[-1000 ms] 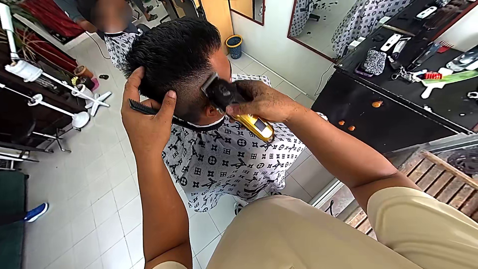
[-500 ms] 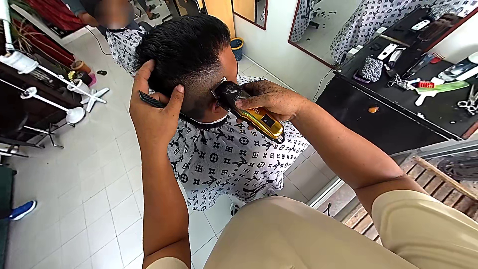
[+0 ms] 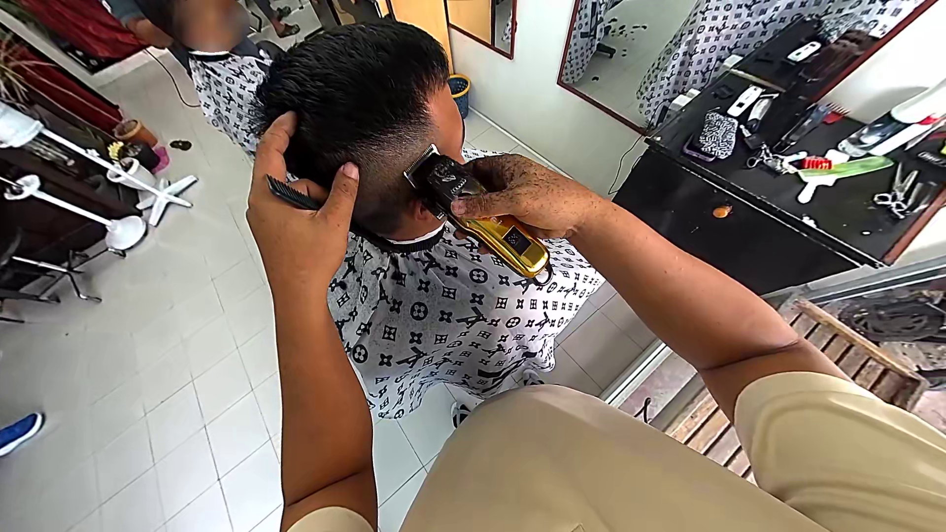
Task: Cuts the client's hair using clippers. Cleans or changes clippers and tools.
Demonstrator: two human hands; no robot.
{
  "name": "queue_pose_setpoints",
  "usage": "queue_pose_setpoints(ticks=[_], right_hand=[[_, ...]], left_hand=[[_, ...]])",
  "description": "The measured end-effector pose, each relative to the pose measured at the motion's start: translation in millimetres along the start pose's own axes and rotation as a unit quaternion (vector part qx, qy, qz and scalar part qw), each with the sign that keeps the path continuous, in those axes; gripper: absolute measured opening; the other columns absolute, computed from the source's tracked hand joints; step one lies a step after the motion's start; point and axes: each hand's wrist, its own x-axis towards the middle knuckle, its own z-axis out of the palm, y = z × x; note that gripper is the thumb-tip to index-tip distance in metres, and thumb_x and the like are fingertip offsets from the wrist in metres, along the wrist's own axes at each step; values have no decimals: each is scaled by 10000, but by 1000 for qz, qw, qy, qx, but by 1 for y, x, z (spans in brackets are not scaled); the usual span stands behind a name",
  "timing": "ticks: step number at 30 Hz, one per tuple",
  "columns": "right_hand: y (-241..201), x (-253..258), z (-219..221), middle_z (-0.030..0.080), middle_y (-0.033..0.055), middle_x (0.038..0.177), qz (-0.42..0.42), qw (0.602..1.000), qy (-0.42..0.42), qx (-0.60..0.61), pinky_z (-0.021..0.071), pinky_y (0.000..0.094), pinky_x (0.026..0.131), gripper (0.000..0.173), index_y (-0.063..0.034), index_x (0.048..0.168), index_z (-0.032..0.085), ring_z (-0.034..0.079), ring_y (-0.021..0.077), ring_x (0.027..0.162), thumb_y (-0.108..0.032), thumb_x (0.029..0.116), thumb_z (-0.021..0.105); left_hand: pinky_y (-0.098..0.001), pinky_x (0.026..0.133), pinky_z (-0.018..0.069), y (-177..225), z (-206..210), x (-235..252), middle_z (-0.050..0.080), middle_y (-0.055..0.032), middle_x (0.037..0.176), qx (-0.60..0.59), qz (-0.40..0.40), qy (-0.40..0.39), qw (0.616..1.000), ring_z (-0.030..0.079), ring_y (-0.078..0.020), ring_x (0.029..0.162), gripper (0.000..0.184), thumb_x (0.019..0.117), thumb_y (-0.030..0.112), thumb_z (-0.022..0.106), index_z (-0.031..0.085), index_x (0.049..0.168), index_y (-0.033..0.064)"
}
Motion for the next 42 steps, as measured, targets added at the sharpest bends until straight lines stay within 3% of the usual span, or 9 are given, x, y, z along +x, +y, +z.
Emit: queue_pose_setpoints(ticks=[9, 12, 16, 20, 24, 29, 36, 38, 42], right_hand=[[-2, 0, 7, 696, 111, 979, -20, 999, 22, -19, 646, 340, 686, 365, 13, 1247, 563, 726, 191, 800, -113, 941, 717], [-3, 2, 9, 699, 111, 958, -19, 999, 29, -22, 650, 347, 668, 360, 8, 1225, 570, 729, 191, 780, -124, 934, 736], [5, -8, 26, 692, 116, 998, 6, 999, 17, -38, 635, 348, 646, 458, -21, 1326, 509, 712, 195, 764, -169, 945, 715], [15, -14, 36, 692, 118, 953, 43, 999, 5, 3, 643, 354, 646, 415, -5, 1295, 527, 716, 200, 741, -145, 950, 712], [6, -9, 33, 685, 117, 987, 23, 999, 41, -10, 647, 361, 667, 395, -7, 1284, 527, 718, 200, 776, -103, 944, 703], [4, -6, 34, 695, 120, 952, 36, 999, 41, 1, 643, 348, 648, 355, 4, 1241, 546, 719, 198, 736, -84, 939, 711], [3, -5, 39, 701, 83, 1077, -10, 987, 76, -138, 612, 253, 775, 520, -18, 1323, 529, 710, 112, 889, -139, 890, 790], [2, -4, 41, 703, 82, 1074, -4, 987, 80, -140, 608, 249, 777, 522, -16, 1322, 536, 708, 107, 888, -143, 887, 795], [-1, -3, 46, 696, 69, 1109, -10, 974, 96, -205, 603, 241, 794, 595, -33, 1355, 510, 703, 87, 910, -201, 876, 821]], left_hand=[[-144, 543, 461, -1, 2, 0, 567, -42, 1412, -8, -2, 0, 1000, 502, 44, 569, 674, 965, 278, 709, 406, 1536, 85], [-157, 539, 458, -3, 1, 1, 667, -5, 1135, 5, -10, 8, 1000, 497, 27, 544, 670, 959, 314, 708, 419, 1528, 107], [-153, 536, 459, -4, 2, 0, 673, 28, 981, 3, -10, 6, 1000, 497, 27, 531, 675, 956, 326, 710, 420, 1524, 105], [-159, 543, 465, -5, 1, 0, 651, 60, 842, 11, -17, 4, 1000, 504, 27, 524, 693, 957, 340, 701, 400, 1539, 114], [-167, 537, 452, -5, 0, -1, 664, 29, 920, 16, -15, 3, 1000, 485, 18, 526, 689, 961, 346, 696, 407, 1540, 108], [-178, 535, 457, -7, 1, -1, 636, 65, 787, 22, -11, 5, 1000, 489, 15, 509, 691, 958, 360, 695, 409, 1539, 118], [-175, 554, 465, -9, 0, 0, 678, 13, 970, 21, -5, -4, 1000, 505, 15, 544, 691, 967, 368, 684, 404, 1545, 113], [-174, 544, 456, -9, 1, 0, 660, 44, 865, 25, -4, 2, 1000, 493, 19, 524, 694, 962, 372, 686, 406, 1542, 114], [-171, 541, 453, -10, 1, 1, 678, -6, 1058, 10, -2, -3, 1000, 492, 17, 543, 684, 969, 358, 682, 405, 1544, 113]])
